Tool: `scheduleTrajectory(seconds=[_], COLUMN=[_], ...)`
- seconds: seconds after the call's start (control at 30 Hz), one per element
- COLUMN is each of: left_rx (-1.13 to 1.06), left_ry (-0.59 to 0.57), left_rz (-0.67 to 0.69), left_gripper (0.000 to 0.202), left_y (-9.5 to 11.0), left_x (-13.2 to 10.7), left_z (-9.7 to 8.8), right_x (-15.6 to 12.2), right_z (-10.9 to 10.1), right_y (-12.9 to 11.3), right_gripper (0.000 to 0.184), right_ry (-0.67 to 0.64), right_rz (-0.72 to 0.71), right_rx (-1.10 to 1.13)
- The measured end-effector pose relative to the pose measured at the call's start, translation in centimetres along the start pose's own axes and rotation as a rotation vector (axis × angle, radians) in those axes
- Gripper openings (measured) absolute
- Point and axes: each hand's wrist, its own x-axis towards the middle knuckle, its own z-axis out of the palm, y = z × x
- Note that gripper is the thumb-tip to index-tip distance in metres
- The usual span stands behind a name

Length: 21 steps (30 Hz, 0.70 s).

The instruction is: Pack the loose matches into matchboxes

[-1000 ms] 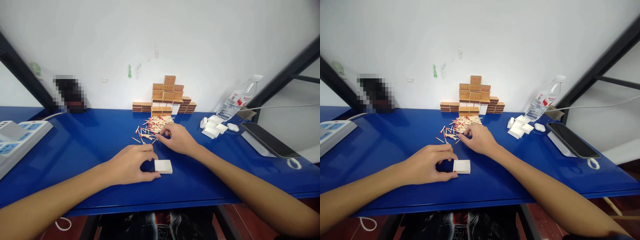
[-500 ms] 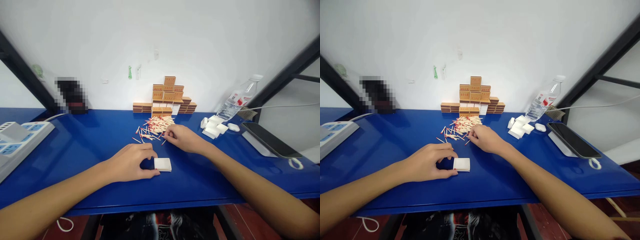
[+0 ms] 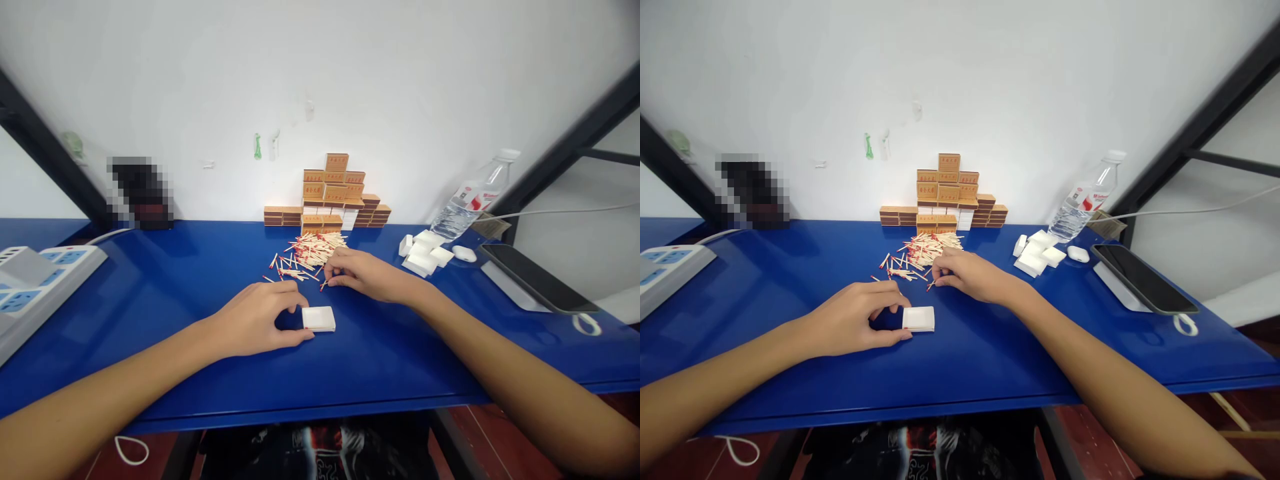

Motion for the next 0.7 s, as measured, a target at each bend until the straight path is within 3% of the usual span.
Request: scheduleTrajectory(seconds=[0.3, 0.4, 0.53, 0.7], left_rx=[0.032, 0.055, 0.078, 0.078], left_ry=[0.011, 0.064, 0.122, 0.122], left_rz=[-0.008, -0.040, -0.082, -0.083], left_gripper=[0.031, 0.030, 0.029, 0.028], left_y=[-0.1, -0.4, -0.7, -0.8], left_x=[0.0, 0.1, 0.2, 0.1], left_z=[-0.1, 0.0, 0.2, 0.2], right_x=[0.1, -0.3, -0.8, -0.9], right_z=[0.4, 0.2, 0.0, 0.9], right_y=[-0.2, -1.2, -3.2, -5.0], right_gripper=[0.011, 0.014, 0.018, 0.015], right_ry=[-0.051, -0.037, 0.028, -0.016], right_rz=[0.035, 0.073, 0.022, 0.029], right_rx=[0.017, 0.022, 0.077, 0.055])
